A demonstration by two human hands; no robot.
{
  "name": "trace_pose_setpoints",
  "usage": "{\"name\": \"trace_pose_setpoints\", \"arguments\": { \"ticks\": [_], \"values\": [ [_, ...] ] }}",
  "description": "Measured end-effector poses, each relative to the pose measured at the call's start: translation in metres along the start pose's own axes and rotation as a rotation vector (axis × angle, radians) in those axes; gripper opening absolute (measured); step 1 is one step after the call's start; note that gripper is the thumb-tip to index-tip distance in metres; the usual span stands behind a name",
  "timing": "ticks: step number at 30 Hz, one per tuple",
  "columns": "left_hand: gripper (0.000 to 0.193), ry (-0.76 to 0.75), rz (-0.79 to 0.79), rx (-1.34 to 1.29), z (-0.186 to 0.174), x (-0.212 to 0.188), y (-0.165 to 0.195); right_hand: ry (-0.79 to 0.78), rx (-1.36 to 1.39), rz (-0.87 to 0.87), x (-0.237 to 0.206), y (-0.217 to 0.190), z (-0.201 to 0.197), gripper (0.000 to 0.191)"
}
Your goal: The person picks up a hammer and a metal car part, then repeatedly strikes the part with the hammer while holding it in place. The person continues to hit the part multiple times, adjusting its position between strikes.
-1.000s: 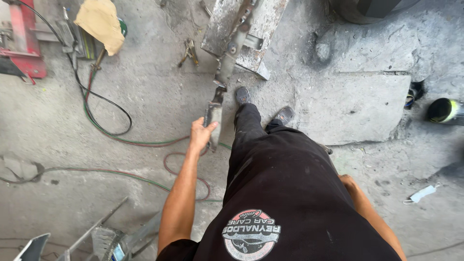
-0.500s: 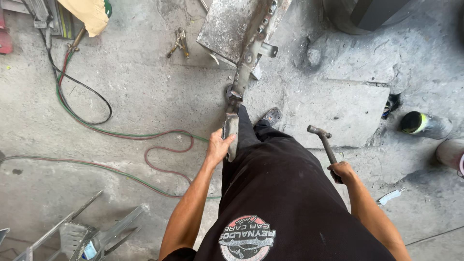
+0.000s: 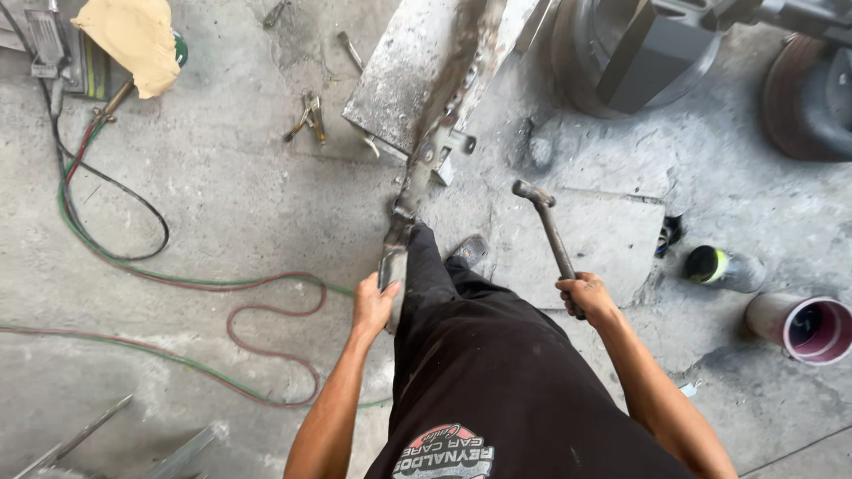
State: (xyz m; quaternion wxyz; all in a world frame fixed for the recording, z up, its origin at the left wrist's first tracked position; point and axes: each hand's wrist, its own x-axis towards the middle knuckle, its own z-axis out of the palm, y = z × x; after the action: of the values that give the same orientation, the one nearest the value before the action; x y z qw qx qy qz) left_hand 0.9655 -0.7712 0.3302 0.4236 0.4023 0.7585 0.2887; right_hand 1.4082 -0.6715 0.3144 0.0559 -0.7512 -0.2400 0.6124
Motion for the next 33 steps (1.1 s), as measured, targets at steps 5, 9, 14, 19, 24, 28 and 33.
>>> {"name": "trace_pose_setpoints", "arguments": {
  "ticks": [5, 9, 14, 19, 24, 28, 33],
  "values": [
    [0.024, 0.086, -0.044, 0.203, -0.003, -0.007, -0.002, -0.044, 0.012, -0.112, -0.02, -0.06, 0.016, 0.014],
    [0.025, 0.104, -0.126, 0.198, 0.0, -0.018, 0.006, -0.097, 0.002, -0.169, -0.029, -0.1, 0.02, 0.015],
    [0.031, 0.123, -0.096, 0.249, 0.001, -0.011, 0.003, -0.115, -0.007, -0.181, -0.022, -0.14, 0.023, 0.013],
    [0.03, -0.149, -0.182, 0.046, -0.02, 0.014, -0.012, -0.115, -0.009, -0.153, -0.019, -0.168, 0.022, 0.014],
    [0.044, -0.482, -0.285, -0.022, -0.045, 0.041, -0.006, -0.052, -0.068, -0.148, -0.038, -0.192, 0.024, 0.017],
    [0.054, -0.504, -0.295, -0.125, -0.054, 0.082, -0.009, 0.016, -0.064, -0.148, -0.048, -0.211, 0.022, 0.019],
    [0.067, -0.157, -0.262, -0.049, -0.034, 0.144, -0.032, 0.031, -0.076, -0.203, -0.04, -0.233, 0.02, 0.019]
  ]
}}
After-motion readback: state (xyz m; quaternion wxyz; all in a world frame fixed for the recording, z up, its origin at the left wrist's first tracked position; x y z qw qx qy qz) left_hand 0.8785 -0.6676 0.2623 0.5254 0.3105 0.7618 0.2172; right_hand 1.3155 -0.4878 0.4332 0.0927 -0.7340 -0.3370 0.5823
